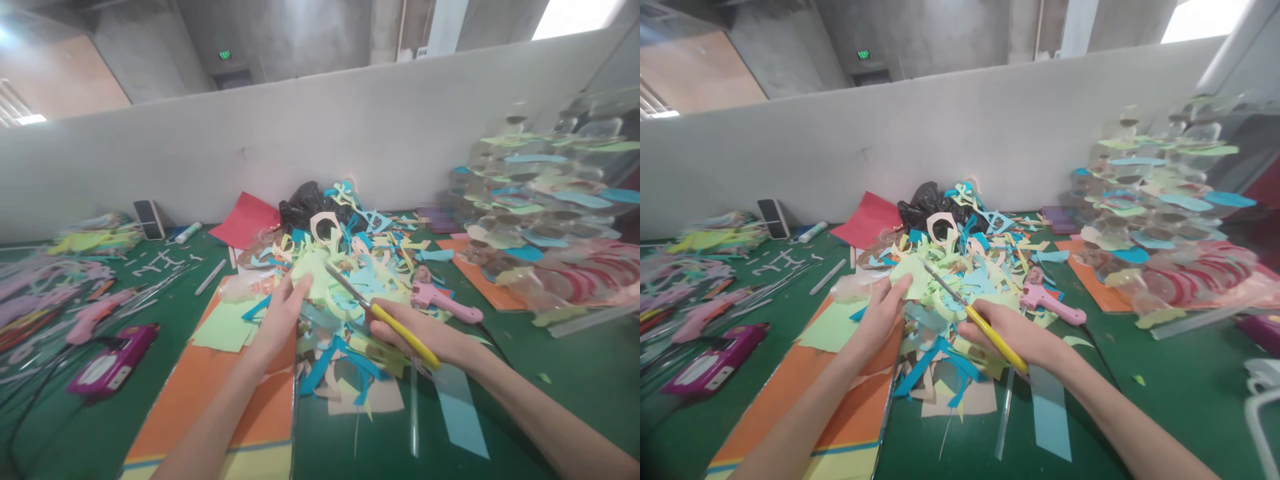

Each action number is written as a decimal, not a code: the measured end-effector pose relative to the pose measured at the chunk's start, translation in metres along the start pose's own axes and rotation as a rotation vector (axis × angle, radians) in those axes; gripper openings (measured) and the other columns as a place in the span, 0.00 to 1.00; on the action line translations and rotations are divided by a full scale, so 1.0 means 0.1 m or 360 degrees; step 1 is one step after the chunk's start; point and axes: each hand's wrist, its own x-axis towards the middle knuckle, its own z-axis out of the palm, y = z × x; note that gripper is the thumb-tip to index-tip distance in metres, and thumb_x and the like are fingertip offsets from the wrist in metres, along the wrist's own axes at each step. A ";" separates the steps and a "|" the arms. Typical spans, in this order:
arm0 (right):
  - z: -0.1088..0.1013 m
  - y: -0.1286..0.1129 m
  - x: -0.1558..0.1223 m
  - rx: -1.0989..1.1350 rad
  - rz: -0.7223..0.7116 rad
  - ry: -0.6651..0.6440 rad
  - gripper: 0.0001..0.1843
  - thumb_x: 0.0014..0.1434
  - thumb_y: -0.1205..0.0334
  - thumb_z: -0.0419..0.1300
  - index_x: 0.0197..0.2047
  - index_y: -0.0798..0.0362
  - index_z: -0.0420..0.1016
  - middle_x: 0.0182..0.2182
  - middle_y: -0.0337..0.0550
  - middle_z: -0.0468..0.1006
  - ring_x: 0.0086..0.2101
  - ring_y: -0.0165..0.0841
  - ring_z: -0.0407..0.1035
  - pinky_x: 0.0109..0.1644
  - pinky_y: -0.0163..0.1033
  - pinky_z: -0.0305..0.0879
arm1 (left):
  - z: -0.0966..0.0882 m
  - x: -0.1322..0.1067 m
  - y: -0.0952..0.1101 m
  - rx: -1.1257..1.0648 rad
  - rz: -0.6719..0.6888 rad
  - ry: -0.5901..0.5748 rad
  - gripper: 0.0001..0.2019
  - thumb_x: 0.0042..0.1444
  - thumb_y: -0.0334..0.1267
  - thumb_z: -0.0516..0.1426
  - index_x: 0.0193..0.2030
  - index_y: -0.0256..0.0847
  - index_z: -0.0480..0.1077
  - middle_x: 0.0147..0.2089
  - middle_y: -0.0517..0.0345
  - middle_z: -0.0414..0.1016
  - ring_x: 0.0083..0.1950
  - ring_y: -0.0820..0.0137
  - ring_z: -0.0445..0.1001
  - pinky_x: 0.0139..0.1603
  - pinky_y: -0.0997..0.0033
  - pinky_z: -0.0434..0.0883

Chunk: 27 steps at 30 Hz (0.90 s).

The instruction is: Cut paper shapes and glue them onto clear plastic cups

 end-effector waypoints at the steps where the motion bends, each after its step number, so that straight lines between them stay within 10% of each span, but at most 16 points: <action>1: -0.01 -0.01 -0.01 -0.0010 -0.0021 -0.0010 0.32 0.56 0.25 0.44 0.34 0.49 0.57 0.28 0.37 0.63 0.28 0.33 0.57 0.33 0.41 0.56 | -0.01 0.00 0.00 0.0016 -0.0051 -0.0030 0.25 0.60 0.57 0.55 0.55 0.41 0.73 0.57 0.48 0.77 0.60 0.53 0.71 0.59 0.57 0.68; 19: 0.07 0.11 0.09 0.0061 -0.0034 0.0222 0.33 0.59 0.28 0.49 0.23 0.50 0.53 0.19 0.32 0.58 0.21 0.27 0.53 0.26 0.36 0.47 | -0.05 0.04 0.04 0.0021 0.0033 -0.0161 0.25 0.60 0.54 0.55 0.58 0.40 0.71 0.59 0.47 0.76 0.62 0.52 0.70 0.61 0.56 0.67; 27: 0.02 -0.01 0.02 0.0100 -0.0011 0.0121 0.29 0.57 0.29 0.48 0.34 0.49 0.56 0.28 0.36 0.63 0.27 0.31 0.57 0.32 0.38 0.56 | -0.04 0.03 -0.01 0.0023 -0.0071 -0.0073 0.28 0.60 0.55 0.55 0.63 0.44 0.67 0.67 0.47 0.68 0.68 0.51 0.63 0.66 0.52 0.62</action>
